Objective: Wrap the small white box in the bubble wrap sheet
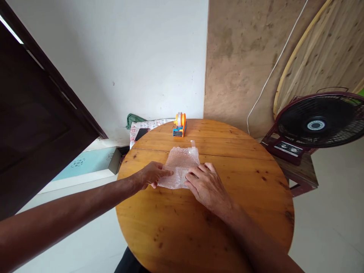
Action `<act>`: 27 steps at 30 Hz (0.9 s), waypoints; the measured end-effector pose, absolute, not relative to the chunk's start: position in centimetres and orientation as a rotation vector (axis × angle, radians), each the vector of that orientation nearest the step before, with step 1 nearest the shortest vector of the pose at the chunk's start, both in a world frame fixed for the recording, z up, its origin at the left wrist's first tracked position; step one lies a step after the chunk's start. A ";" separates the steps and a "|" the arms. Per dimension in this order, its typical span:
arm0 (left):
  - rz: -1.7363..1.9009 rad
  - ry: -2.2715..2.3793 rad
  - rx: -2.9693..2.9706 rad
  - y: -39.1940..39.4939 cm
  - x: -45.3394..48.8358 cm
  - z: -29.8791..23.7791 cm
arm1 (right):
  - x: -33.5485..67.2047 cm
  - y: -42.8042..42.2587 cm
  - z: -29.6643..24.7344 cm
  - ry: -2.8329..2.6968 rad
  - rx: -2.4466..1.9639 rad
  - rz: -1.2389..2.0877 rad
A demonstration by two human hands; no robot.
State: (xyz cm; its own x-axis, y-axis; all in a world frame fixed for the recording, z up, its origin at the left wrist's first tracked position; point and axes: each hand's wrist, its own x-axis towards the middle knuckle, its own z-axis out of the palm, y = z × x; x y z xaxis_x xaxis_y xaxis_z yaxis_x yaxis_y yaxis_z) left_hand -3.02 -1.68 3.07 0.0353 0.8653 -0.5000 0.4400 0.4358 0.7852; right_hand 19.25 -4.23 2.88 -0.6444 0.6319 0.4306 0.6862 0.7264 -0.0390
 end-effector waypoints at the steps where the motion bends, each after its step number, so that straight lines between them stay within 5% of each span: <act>1: 0.496 1.594 1.172 -1.7 -2.7 2.9 | 19.3 -4.2 2.9 -2.511 -1.012 -0.178; 27: 0.815 1.615 1.032 -2.7 1.8 4.0 | 18.8 -4.8 2.7 -2.605 -1.100 -0.203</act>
State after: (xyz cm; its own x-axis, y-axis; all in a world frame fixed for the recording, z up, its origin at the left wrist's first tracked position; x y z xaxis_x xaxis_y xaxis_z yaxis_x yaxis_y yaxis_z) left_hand 1.79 -2.72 4.03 -0.1238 0.9136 -0.3874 0.2309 0.4062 0.8841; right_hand 18.81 -4.82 2.74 -0.6595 0.6747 0.3315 0.7180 0.6960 0.0119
